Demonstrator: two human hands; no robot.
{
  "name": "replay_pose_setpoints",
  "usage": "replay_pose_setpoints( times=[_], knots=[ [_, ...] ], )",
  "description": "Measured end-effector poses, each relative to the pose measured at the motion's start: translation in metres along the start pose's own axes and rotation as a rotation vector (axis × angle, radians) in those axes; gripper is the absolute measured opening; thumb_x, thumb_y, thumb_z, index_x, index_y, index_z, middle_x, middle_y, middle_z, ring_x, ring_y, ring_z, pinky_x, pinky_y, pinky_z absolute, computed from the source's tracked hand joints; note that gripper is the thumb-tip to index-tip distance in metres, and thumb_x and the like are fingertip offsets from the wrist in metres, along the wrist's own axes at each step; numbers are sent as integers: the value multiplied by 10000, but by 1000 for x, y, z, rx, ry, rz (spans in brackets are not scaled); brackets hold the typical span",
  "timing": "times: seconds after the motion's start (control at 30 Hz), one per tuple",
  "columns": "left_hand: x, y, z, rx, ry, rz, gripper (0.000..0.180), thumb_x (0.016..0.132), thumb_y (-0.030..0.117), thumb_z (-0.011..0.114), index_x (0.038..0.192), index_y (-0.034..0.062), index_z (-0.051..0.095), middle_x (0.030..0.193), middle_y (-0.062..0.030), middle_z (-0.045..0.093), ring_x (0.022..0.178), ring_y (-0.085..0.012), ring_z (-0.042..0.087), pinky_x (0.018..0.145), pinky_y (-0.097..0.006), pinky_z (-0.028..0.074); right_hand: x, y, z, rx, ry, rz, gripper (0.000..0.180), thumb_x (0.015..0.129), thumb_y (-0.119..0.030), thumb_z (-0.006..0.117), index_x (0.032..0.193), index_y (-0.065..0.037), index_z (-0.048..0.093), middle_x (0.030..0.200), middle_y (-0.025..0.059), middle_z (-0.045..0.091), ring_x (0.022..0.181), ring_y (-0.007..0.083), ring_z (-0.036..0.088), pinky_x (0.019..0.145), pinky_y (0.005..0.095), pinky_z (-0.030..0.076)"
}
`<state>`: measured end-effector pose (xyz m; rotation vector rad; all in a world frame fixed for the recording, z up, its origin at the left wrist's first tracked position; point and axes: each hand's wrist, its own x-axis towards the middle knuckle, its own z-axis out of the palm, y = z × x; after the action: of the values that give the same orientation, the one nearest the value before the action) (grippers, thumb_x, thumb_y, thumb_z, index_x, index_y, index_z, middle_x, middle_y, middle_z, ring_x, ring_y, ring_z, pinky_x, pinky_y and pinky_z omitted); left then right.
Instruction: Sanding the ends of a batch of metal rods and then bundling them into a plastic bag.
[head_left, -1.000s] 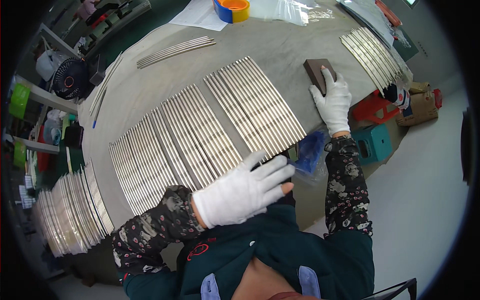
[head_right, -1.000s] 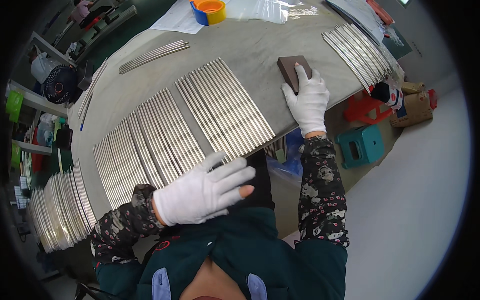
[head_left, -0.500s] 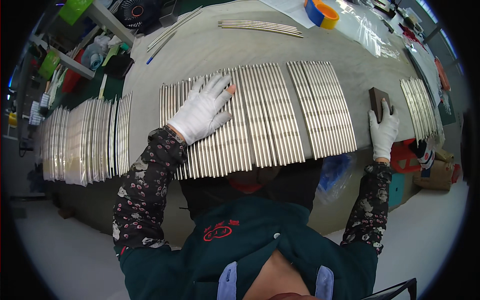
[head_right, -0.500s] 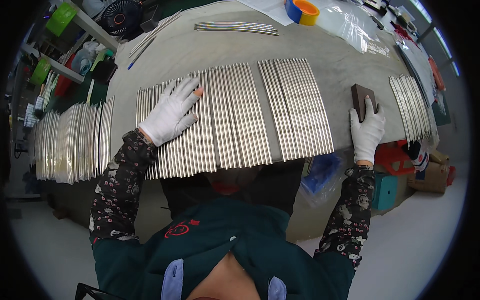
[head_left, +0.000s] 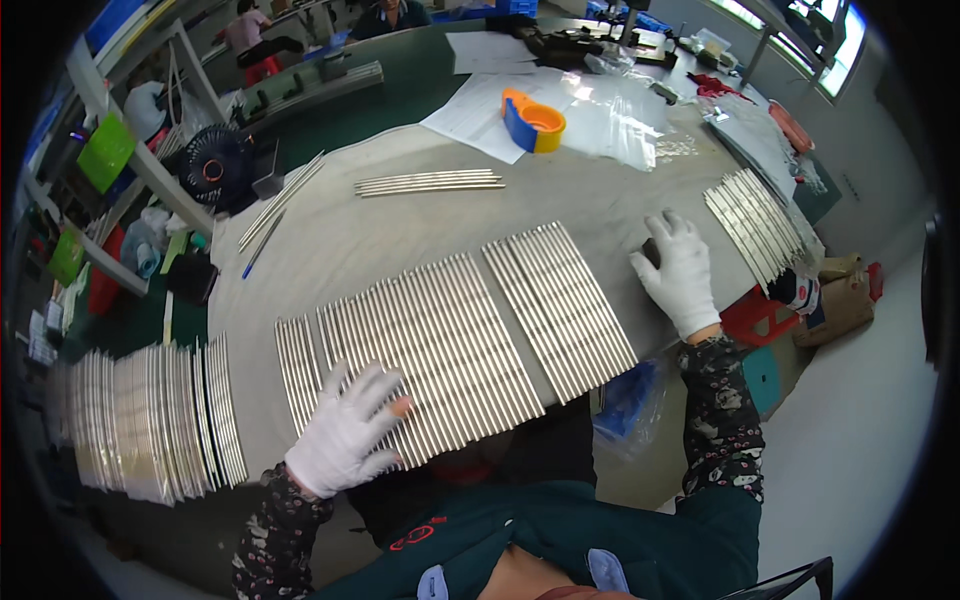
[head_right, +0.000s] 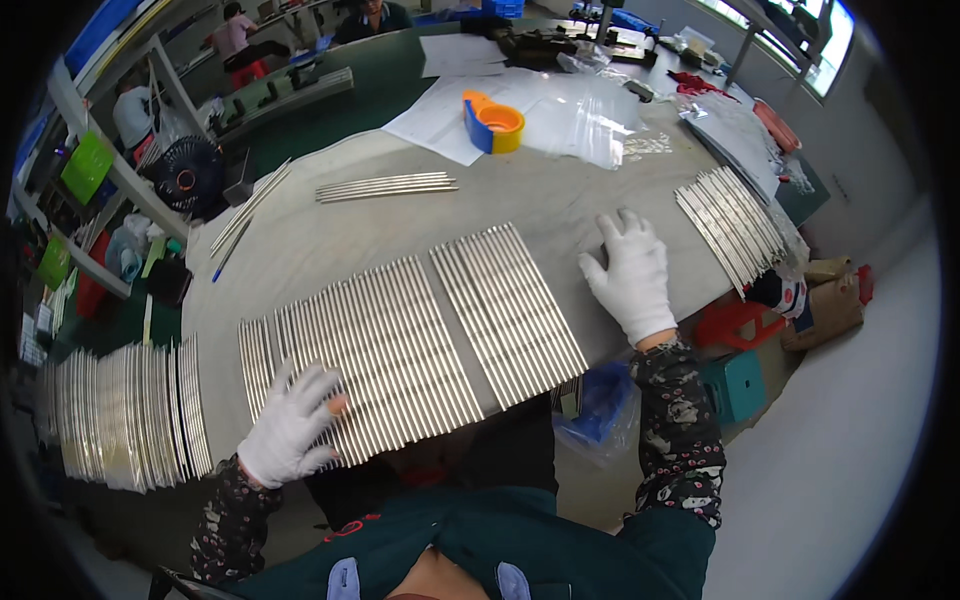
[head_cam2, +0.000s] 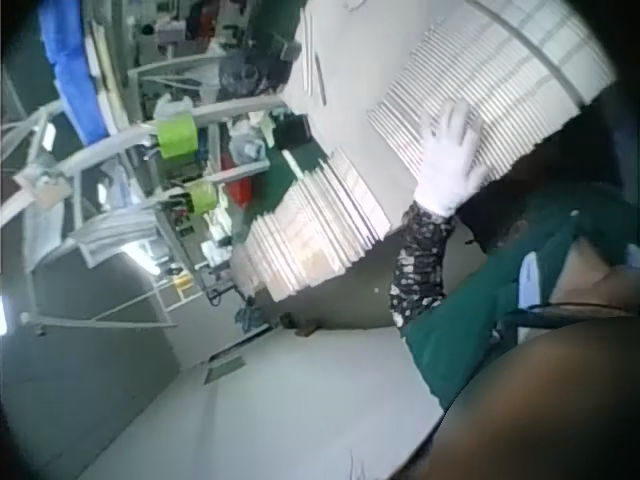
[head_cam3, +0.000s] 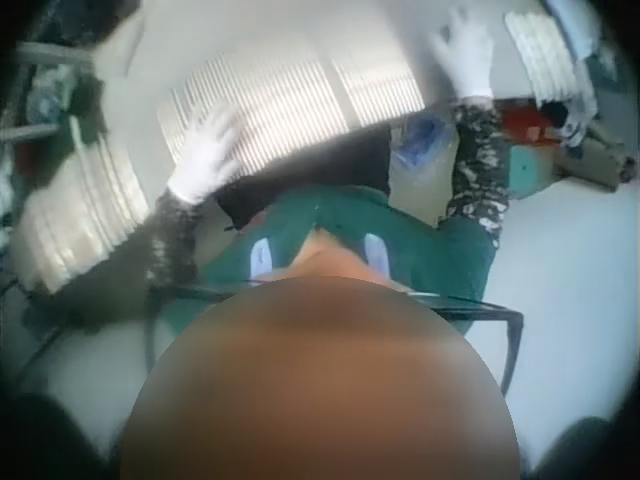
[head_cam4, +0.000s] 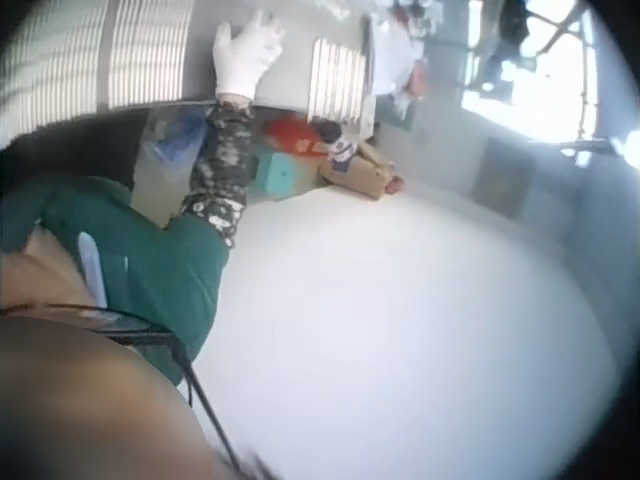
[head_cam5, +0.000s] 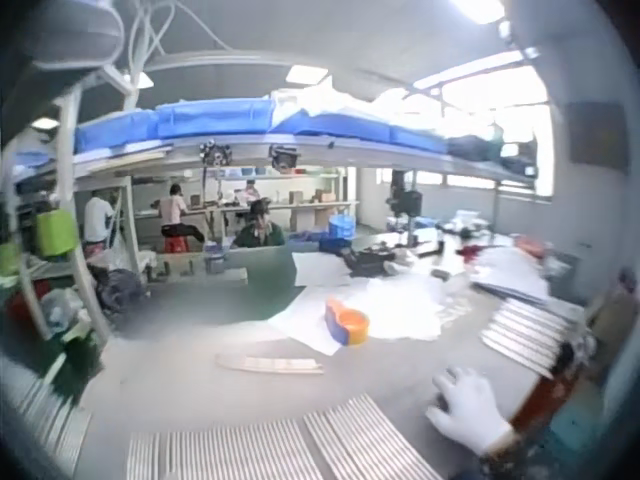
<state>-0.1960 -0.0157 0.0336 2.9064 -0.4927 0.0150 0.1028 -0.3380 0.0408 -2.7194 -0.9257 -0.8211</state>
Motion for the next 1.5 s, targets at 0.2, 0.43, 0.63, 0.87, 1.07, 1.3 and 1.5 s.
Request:
replay_pose_setpoints(
  times=[0.2, 0.43, 0.63, 0.87, 1.07, 1.3, 1.5],
  knots=[
    [-78, -41, 33, -35, 327, -617, 790, 899, 639, 335, 1393, 23, 318, 1409, -227, 355, 1334, -413, 294, 1103, -520, 181, 88, -11, 39, 9, -164, -42, 384, 730, -238, 667, 1065, -63, 596, 1055, 142, 580, 978, 301, 573, 792, 404, 487],
    [-60, -32, 18, -102, 247, -678, 758, 905, 652, 289, 1364, 53, 349, 1399, -209, 353, 1339, -418, 269, 1092, -566, 158, 155, 6, 138, -258, -219, 36, 293, 787, -146, 564, 1072, -103, 616, 1042, 123, 590, 943, 280, 596, 761, 384, 504],
    [-64, -30, 20, -118, 257, -675, 727, 907, 638, 316, 1360, 70, 343, 1385, -209, 365, 1322, -437, 282, 1081, -586, 159, 185, 16, 159, -499, -224, -72, 152, 817, -133, 536, 824, -133, 688, 873, 35, 624, 923, 200, 597, 729, 342, 497],
    [-59, -32, 17, -115, 261, -656, 739, 909, 638, 305, 1344, 43, 354, 1383, -210, 366, 1324, -436, 280, 1083, -581, 158, 179, 65, 126, -418, -8, 94, 117, 768, -100, 561, 760, -100, 677, 833, 106, 645, 802, 278, 646, 690, 397, 532],
    [-57, -35, 21, -87, 290, -646, 751, 900, 645, 325, 1315, 23, 398, 1389, -190, 380, 1330, -403, 290, 1090, -549, 171, 151, 40, 51, -89, -87, 508, 132, 811, -159, 559, 877, -101, 658, 933, 138, 652, 897, 343, 628, 748, 457, 504],
    [-59, -43, 26, -39, 328, -589, 603, 880, 474, 479, 1269, 14, 457, 1399, -186, 378, 1319, -398, 306, 1082, -543, 199, 94, -31, 4, 125, -293, 160, 265, 833, -275, 603, 1003, -77, 646, 995, 135, 647, 961, 315, 615, 816, 407, 489],
    [-31, -70, 9, 3, 415, -514, 556, 875, 427, 516, 1251, 19, 486, 1385, -193, 390, 1307, -388, 331, 1069, -512, 256, 84, -91, 26, 425, -189, -170, 309, 811, -305, 630, 1004, -65, 652, 945, 123, 623, 926, 301, 598, 800, 392, 487]
  ],
)
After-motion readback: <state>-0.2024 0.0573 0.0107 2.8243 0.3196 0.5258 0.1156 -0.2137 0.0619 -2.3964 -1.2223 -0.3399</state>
